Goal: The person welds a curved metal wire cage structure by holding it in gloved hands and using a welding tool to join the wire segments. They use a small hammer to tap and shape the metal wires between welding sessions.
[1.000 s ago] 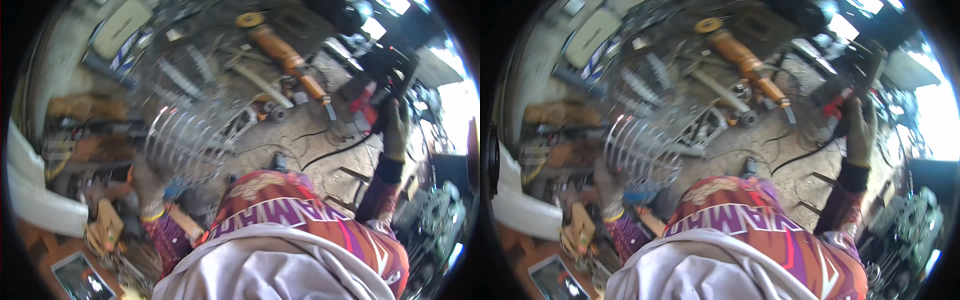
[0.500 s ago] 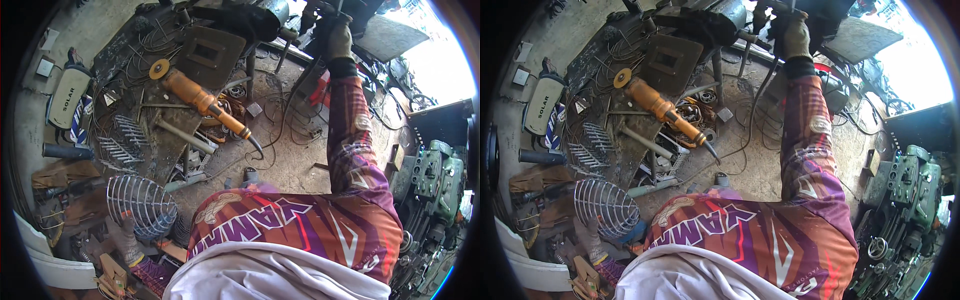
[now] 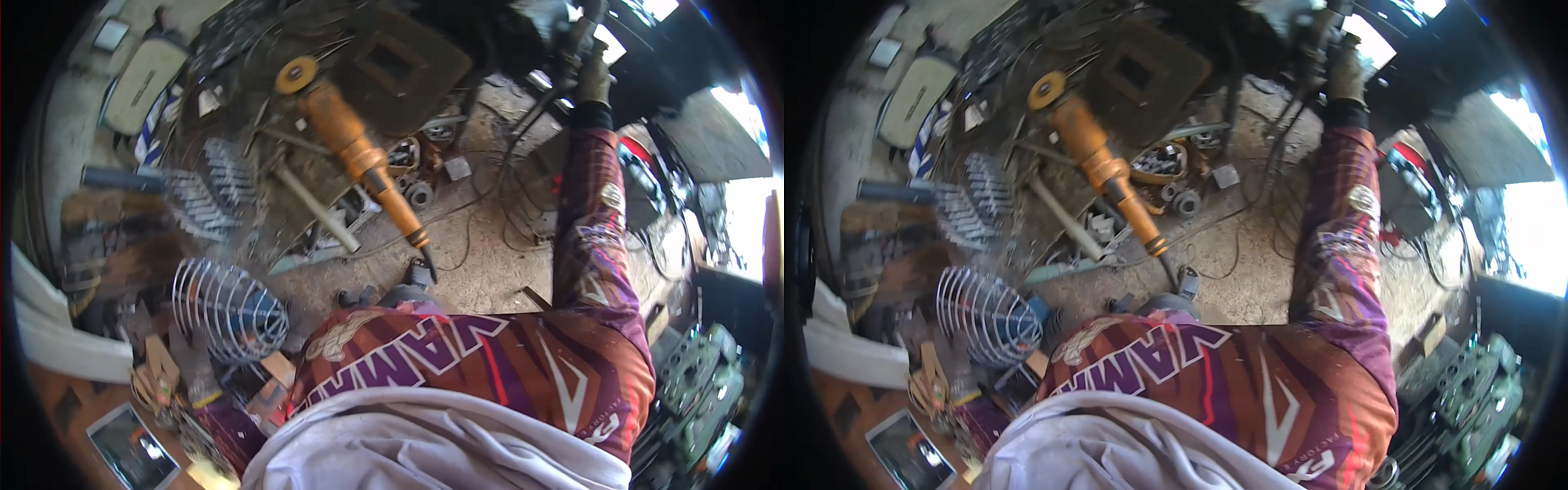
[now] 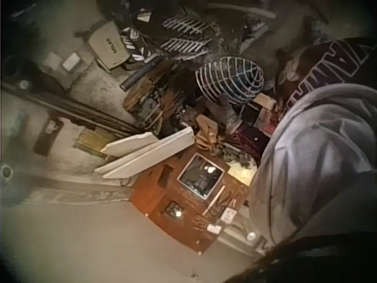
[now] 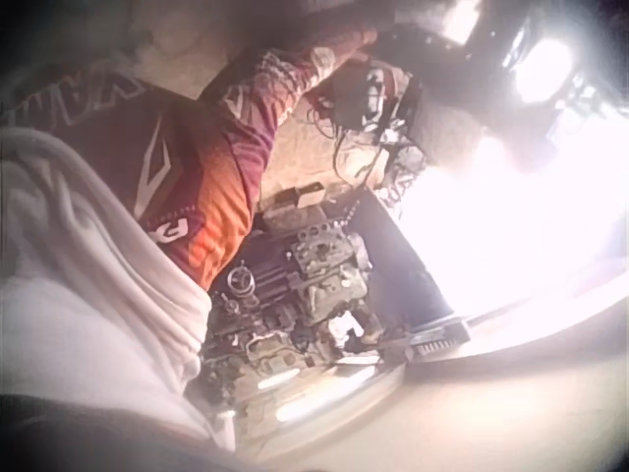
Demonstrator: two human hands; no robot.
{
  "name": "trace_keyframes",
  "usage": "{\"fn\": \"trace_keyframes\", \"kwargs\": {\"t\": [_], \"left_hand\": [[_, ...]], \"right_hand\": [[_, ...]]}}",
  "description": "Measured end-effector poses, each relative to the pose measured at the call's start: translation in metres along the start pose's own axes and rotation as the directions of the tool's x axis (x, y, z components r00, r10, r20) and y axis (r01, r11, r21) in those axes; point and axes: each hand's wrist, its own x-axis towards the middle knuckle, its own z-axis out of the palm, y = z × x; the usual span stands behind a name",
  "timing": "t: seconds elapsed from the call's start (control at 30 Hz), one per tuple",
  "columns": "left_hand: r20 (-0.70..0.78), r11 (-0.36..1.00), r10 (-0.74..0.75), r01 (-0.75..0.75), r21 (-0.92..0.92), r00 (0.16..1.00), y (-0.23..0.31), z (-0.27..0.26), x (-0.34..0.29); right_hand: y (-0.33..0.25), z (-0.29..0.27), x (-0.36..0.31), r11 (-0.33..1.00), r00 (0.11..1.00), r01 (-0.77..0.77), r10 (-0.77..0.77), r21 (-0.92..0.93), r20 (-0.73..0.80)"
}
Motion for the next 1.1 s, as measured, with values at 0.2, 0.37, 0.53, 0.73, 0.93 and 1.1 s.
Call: {"fn": "trace_keyframes", "kwargs": {"t": [0.2, 0.37, 0.53, 0.73, 0.93, 1.1], "left_hand": [[-0.107, 0.908, -0.062, 0.011, -0.420, 0.992, 0.013, 0.016, 0.004], [-0.220, 0.931, 0.017, -0.096, -0.352, 0.975, 0.026, 0.022, -0.003], [-0.233, 0.930, 0.081, -0.157, -0.332, 0.969, 0.017, 0.019, 0.005], [-0.152, 0.956, -0.037, -0.009, -0.293, 0.988, -0.015, 0.011, 0.007], [-0.133, 0.873, 0.059, -0.115, -0.473, 0.989, -0.066, 0.030, 0.022], [-0.156, 0.811, 0.113, -0.182, -0.556, 0.981, -0.118, 0.045, 0.025]], "right_hand": [[0.118, 0.015, 0.015, 0.963, 0.979, 0.173, -0.143, -0.209, 0.148], [0.105, 0.017, 0.008, 0.736, 0.944, 0.149, 0.094, -0.661, 0.317], [0.070, -0.064, -0.068, 0.519, 0.912, 0.065, -0.378, -0.852, -0.161], [-0.118, -0.069, -0.204, 0.810, 0.934, 0.357, -0.296, 0.465, -0.201], [-0.235, -0.016, -0.317, 0.884, 0.912, 0.201, -0.326, 0.421, 0.248], [-0.297, 0.088, -0.327, 0.851, 0.718, 0.465, -0.523, 0.244, 0.459]]}}
